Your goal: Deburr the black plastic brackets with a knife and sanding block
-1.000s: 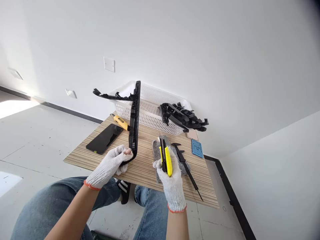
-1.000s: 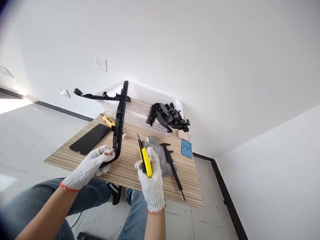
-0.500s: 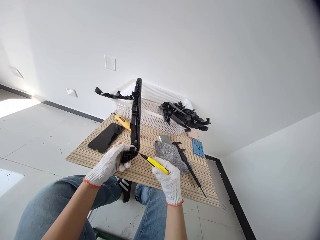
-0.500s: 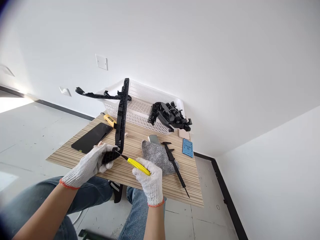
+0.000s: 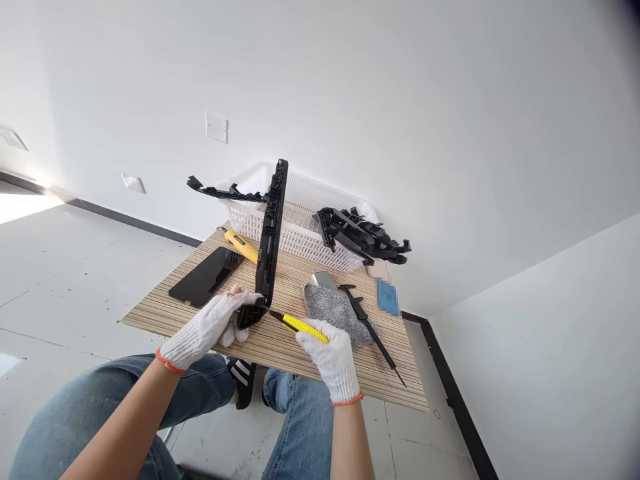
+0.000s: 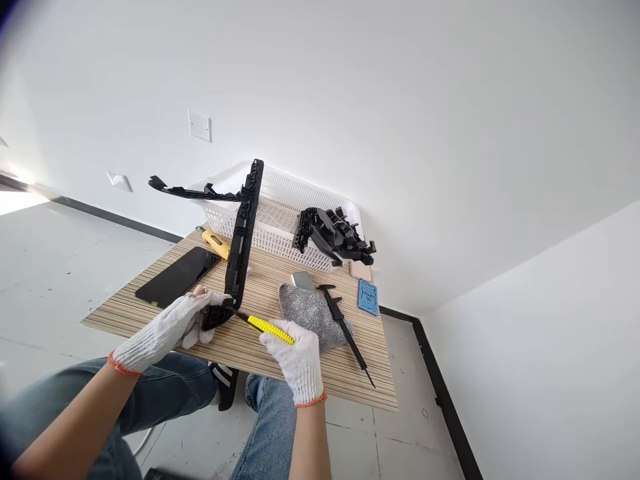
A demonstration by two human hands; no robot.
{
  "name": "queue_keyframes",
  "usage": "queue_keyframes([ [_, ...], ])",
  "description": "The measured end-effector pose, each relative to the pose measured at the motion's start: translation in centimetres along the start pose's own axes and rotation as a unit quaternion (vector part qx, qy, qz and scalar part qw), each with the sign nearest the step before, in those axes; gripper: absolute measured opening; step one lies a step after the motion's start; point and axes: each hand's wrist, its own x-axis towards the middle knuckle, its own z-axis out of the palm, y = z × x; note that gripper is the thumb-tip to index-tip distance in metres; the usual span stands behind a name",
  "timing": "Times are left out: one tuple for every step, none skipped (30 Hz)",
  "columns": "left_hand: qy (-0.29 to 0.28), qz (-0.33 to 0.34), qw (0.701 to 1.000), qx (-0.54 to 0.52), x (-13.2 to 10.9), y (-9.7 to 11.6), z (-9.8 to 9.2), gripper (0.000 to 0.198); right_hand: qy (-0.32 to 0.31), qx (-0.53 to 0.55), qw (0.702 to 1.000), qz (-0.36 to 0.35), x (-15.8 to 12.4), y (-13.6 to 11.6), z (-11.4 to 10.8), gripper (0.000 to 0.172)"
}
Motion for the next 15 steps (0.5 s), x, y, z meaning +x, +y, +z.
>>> queue_keyframes([
  [0.003, 0.006, 1.000, 0.001, 0.00, 0.01, -0.04, 0.062, -0.005, -0.006, 1.000, -0.009, 0.01, 0.04, 0.03, 0.039],
  [0.005, 0.008, 1.000, 0.000, -0.04, 0.02, -0.03, 0.062, -0.016, -0.013, 1.000, -0.017, 0.04, 0.10, 0.08, 0.037],
  [0.008, 0.005, 1.000, -0.004, -0.11, 0.03, 0.02, 0.062, -0.026, -0.021, 0.999, -0.020, 0.09, 0.17, 0.12, 0.036],
  [0.012, -0.001, 1.000, -0.011, -0.21, 0.04, 0.11, 0.062, -0.030, -0.027, 0.999, -0.019, 0.15, 0.26, 0.16, 0.036],
  [0.014, -0.010, 1.000, -0.019, -0.32, 0.06, 0.21, 0.060, -0.027, -0.031, 0.999, -0.014, 0.21, 0.35, 0.20, 0.037],
  [0.014, -0.018, 0.999, -0.025, -0.41, 0.07, 0.31, 0.059, -0.020, -0.033, 0.999, -0.008, 0.27, 0.42, 0.22, 0.038],
  [0.016, -0.024, 0.999, -0.029, -0.49, 0.06, 0.39, 0.058, -0.015, -0.034, 0.999, -0.005, 0.32, 0.47, 0.22, 0.039],
  [0.018, -0.027, 0.999, -0.030, -0.54, 0.04, 0.44, 0.057, -0.015, -0.037, 0.999, -0.007, 0.34, 0.49, 0.22, 0.039],
  [0.018, -0.027, 0.999, -0.030, -0.56, -0.01, 0.47, 0.056, -0.020, -0.039, 0.999, -0.012, 0.35, 0.47, 0.20, 0.038],
  [0.017, -0.024, 0.999, -0.030, -0.56, -0.07, 0.47, 0.055, -0.022, -0.041, 0.999, -0.016, 0.33, 0.41, 0.18, 0.038],
  [0.018, -0.020, 0.999, -0.032, -0.55, -0.14, 0.47, 0.054, -0.020, -0.040, 0.999, -0.018, 0.30, 0.33, 0.16, 0.039],
  [0.019, -0.018, 0.999, -0.034, -0.53, -0.20, 0.45, 0.053, -0.014, -0.036, 0.999, -0.017, 0.26, 0.22, 0.15, 0.040],
  [0.019, -0.017, 0.999, -0.036, -0.52, -0.24, 0.44, 0.053, -0.010, -0.031, 0.999, -0.013, 0.22, 0.10, 0.15, 0.040],
  [0.019, -0.018, 0.999, -0.036, -0.52, -0.27, 0.43, 0.053, -0.008, -0.027, 1.000, -0.011, 0.18, -0.02, 0.16, 0.040],
  [0.020, -0.020, 0.999, -0.034, -0.52, -0.27, 0.43, 0.054, -0.010, -0.025, 1.000, -0.014, 0.14, -0.12, 0.19, 0.039],
])
